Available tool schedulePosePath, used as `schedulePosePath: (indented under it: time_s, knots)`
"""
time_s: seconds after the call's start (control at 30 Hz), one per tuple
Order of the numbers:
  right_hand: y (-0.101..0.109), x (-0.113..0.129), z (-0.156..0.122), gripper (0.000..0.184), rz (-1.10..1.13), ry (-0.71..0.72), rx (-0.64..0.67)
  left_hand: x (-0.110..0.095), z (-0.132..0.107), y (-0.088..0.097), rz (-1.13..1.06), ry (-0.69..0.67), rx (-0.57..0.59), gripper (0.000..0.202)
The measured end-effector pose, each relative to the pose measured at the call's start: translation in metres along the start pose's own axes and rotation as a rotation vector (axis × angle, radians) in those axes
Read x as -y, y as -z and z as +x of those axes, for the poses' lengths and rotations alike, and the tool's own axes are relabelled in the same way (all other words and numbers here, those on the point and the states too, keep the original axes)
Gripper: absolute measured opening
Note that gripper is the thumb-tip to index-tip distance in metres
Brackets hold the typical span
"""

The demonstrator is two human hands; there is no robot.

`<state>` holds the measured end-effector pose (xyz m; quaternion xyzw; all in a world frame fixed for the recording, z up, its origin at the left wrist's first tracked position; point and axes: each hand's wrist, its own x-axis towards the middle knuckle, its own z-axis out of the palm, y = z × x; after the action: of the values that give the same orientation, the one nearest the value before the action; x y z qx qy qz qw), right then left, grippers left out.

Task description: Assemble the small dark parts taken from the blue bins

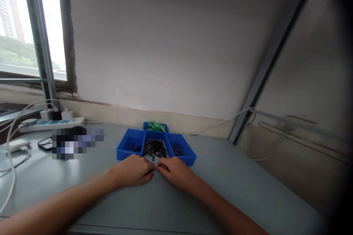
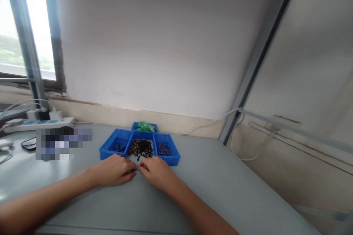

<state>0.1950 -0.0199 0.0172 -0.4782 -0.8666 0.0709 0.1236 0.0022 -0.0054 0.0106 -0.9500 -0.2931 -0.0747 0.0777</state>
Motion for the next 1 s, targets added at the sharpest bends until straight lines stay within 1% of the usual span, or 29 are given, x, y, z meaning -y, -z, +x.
schedulePosePath:
  time_s: [0.17, 0.4, 0.6, 0.77, 1.0]
  knots:
    - [-0.005, -0.001, -0.001, 0.026, -0.051, 0.004, 0.011, -0.002, 0.001, 0.002, -0.023, -0.003, -0.002, 0.019]
    - [-0.003, -0.001, 0.0, 0.032, 0.02, 0.006, 0.044, -0.002, 0.001, 0.0, -0.029, 0.01, -0.011, 0.018]
    - [0.002, -0.002, -0.002, 0.028, 0.068, 0.072, 0.096, -0.003, 0.001, 0.003, -0.012, 0.037, 0.022, 0.015]
    - [0.004, -0.009, -0.002, 0.017, 0.075, 0.033, 0.09, -0.003, 0.001, 0.004, -0.011, 0.029, 0.015, 0.013]
    - [0.007, -0.007, -0.002, 0.014, 0.115, 0.061, 0.102, -0.002, 0.0, 0.001, -0.006, 0.023, 0.02, 0.014]
